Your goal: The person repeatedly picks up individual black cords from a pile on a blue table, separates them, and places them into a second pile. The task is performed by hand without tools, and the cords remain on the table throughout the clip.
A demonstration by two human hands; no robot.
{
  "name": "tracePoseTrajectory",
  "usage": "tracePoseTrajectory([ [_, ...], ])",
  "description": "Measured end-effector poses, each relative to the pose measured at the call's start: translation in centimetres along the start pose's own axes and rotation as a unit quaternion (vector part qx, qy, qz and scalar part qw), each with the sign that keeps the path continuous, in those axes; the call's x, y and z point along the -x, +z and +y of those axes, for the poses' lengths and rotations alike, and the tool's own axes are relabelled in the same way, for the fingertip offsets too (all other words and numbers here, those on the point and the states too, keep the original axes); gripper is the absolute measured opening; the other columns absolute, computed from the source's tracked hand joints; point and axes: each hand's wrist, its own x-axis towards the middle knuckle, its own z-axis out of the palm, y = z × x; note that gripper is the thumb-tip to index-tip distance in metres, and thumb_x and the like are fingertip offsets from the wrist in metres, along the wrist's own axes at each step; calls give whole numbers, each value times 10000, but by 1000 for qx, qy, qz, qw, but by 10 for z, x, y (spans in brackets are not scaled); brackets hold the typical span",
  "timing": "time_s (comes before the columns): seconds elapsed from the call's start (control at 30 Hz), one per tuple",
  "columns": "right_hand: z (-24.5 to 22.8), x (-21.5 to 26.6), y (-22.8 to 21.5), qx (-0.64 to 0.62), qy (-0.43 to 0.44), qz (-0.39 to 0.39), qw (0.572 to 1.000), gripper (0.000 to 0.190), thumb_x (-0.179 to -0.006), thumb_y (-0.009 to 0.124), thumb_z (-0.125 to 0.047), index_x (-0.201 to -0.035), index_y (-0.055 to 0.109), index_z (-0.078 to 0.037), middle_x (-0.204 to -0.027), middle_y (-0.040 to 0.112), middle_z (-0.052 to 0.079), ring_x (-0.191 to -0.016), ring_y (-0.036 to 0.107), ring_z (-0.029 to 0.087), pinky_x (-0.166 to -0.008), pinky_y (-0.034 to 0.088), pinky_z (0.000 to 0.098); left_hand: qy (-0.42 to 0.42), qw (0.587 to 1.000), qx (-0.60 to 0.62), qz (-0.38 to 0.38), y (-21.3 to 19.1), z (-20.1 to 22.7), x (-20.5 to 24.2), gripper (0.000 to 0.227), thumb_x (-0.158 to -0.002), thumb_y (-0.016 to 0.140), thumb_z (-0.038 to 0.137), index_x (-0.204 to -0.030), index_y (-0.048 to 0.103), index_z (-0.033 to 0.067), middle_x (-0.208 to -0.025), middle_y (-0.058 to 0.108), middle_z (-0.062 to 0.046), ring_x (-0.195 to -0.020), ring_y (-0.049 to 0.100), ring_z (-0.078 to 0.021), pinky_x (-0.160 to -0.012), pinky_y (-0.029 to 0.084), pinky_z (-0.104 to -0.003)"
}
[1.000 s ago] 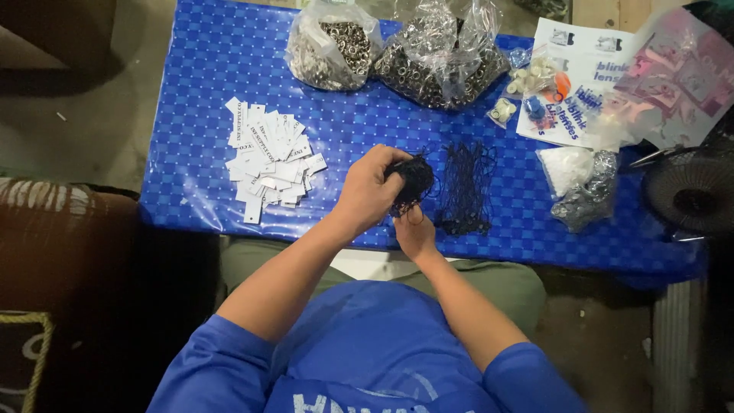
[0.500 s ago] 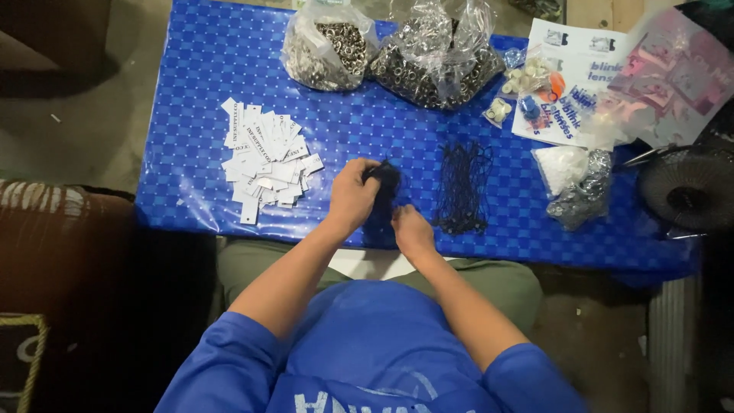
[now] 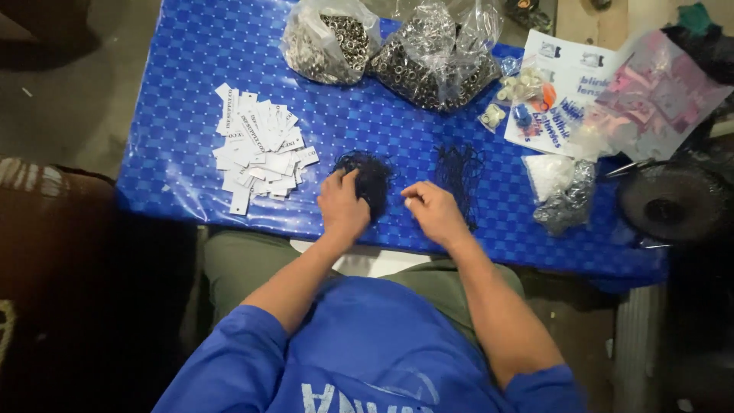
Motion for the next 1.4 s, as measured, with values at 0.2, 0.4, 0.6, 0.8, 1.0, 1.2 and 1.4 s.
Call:
tracePoseTrajectory([
  [0.2,0,-11,-12,21,-11,-32,999,63,-903,697,-209,-918,732,-158,-710,700,64,-711,690,242,-669,539,364,71,957,243,-144,39,18,6,330,-883,748,340,-1197,728,240,-1085,769,-44,-1145,688,-285,-945,541,-423],
  [0.4,-22,-16,-37,-13,53,-8,998,99,-931,657,-256,-886,706,-183,-650,706,1,-687,693,174,-669,537,320,-11,959,221,-179,37,6,6,199,-963,673,313,-1088,750,178,-948,776,-96,-1000,734,-333,-852,568,-429],
  [0.6,-1,-19,-11,-99,-28,-41,994,248,-878,678,-47,-1114,743,-84,-909,757,160,-776,708,237,-728,570,390,-67,925,318,-194,48,-5,10,151,-948,651,295,-1028,750,214,-811,753,-42,-913,729,-263,-811,542,-395],
  [0.8,21,-4,35,-176,32,-31,983,250,-919,644,-31,-1137,760,-71,-967,771,115,-806,720,184,-746,605,337,-99,907,346,-220,13,11,9,224,-992,571,298,-1026,750,168,-718,718,-37,-772,684,-199,-757,517,-346],
  [1.0,27,5,49,-201,88,134,966,191,-934,638,-56,-1112,680,-2,-798,649,109,-624,630,167,-571,510,323,-152,852,458,-202,3,21,5,251,-1009,545,214,-1064,745,73,-768,728,-59,-726,651,-140,-725,521,-285],
  [1.2,34,16,65,-139,1,169,976,109,-888,745,-80,-996,753,-71,-817,699,117,-719,692,202,-645,547,322,-196,867,419,-184,4,27,-1,272,-979,591,223,-1116,742,43,-855,777,-99,-782,747,-170,-707,561,-290],
  [1.4,32,13,73,59,-176,180,966,408,-1018,581,-527,-1056,709,-141,-916,595,33,-862,638,248,-776,527,360,-127,928,310,-163,21,11,1,340,-961,609,291,-1083,771,18,-1027,753,-248,-1017,702,-452,-842,553,-514],
])
